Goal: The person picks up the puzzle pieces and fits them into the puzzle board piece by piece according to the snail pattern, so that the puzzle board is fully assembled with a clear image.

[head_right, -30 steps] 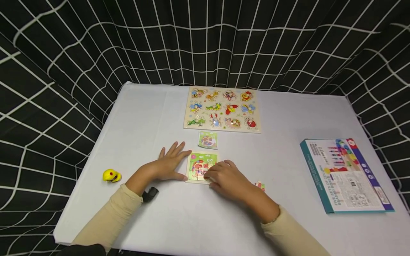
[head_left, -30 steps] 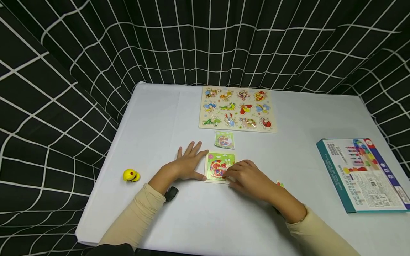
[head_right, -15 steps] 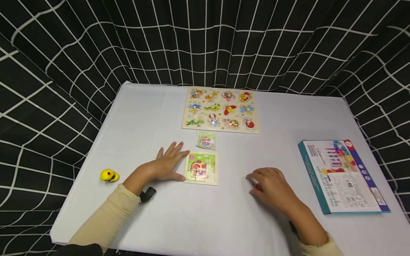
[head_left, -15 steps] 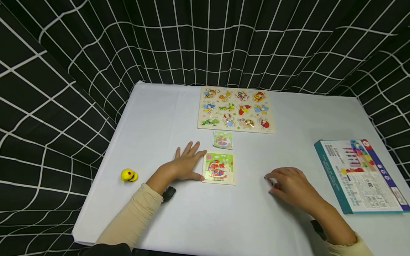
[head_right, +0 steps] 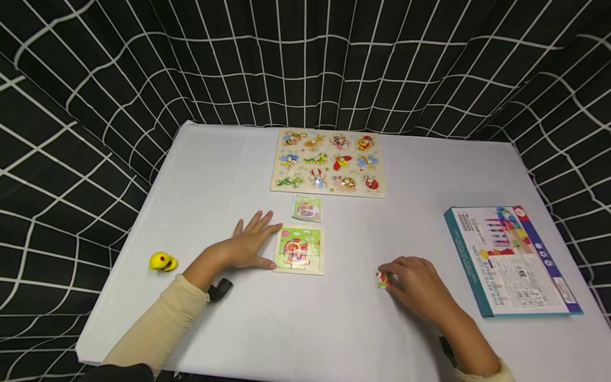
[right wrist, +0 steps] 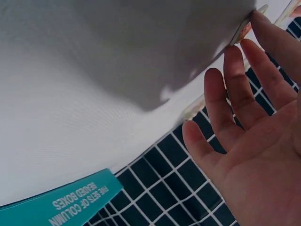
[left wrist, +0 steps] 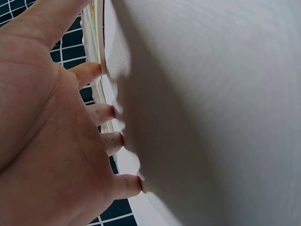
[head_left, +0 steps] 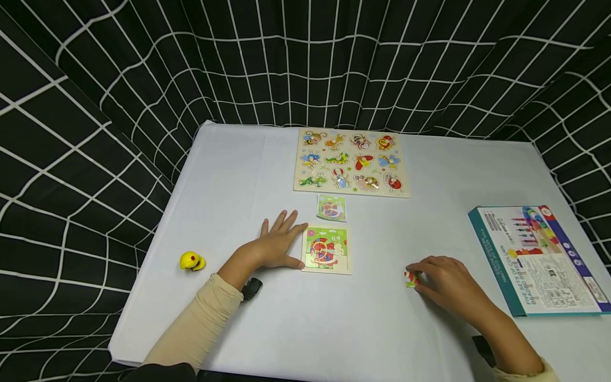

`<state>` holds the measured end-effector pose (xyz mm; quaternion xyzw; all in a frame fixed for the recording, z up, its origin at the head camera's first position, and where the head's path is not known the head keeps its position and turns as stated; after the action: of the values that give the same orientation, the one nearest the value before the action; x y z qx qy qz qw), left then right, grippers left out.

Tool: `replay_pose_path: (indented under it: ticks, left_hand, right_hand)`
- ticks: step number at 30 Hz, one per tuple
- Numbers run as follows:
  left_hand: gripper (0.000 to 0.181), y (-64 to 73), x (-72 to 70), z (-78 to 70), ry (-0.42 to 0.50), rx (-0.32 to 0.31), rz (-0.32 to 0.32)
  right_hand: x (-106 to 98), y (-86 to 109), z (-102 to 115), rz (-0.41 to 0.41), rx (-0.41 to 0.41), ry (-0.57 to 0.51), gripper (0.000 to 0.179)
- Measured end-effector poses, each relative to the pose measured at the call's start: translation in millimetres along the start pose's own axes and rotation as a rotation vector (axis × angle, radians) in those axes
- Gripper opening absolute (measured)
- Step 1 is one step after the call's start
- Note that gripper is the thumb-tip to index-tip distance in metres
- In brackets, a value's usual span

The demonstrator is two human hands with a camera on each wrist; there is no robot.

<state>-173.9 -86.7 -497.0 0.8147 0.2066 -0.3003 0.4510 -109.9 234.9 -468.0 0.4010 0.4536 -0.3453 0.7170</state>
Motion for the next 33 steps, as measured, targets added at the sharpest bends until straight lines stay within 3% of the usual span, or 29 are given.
replay_pose_path:
  ticks: [5, 19, 26, 33]
  left_hand:
    - [0.101, -0.5, -0.2, 1.8, -0.004, -0.003, 0.001]
    - [0.101, -3.2, 3.0, 1.5, -0.006, -0.008, 0.012]
    - [0.101, -3.4, 2.4, 1.0, -0.005, -0.003, 0.013]
    - [0.101, -2.7, 1.8, 2.7, -0.005, -0.008, 0.006]
  right_hand:
    - [-3, -10.4, 14, -0.041, -0.048, 0.011, 0.036]
    - [-4, -64.3, 100, -0.099, -0.333, 0.108, 0.024]
    - [-1, -75.3, 111, -0.089, -0.36, 0.108, 0.019]
    - [2, -78.9, 117, -0.129, -0.367, 0.179, 0.017]
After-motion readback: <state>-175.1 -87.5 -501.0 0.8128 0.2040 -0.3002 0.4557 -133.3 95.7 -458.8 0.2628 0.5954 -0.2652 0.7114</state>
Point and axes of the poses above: each hand's wrist, its own y-axis away from the middle knuckle, its own x-axis out of the palm, z = x × y, the point moved 7 cm from there along -y, towards the middle knuckle, and after that the axes turned 13 degrees about z, right-handed, at the moved point
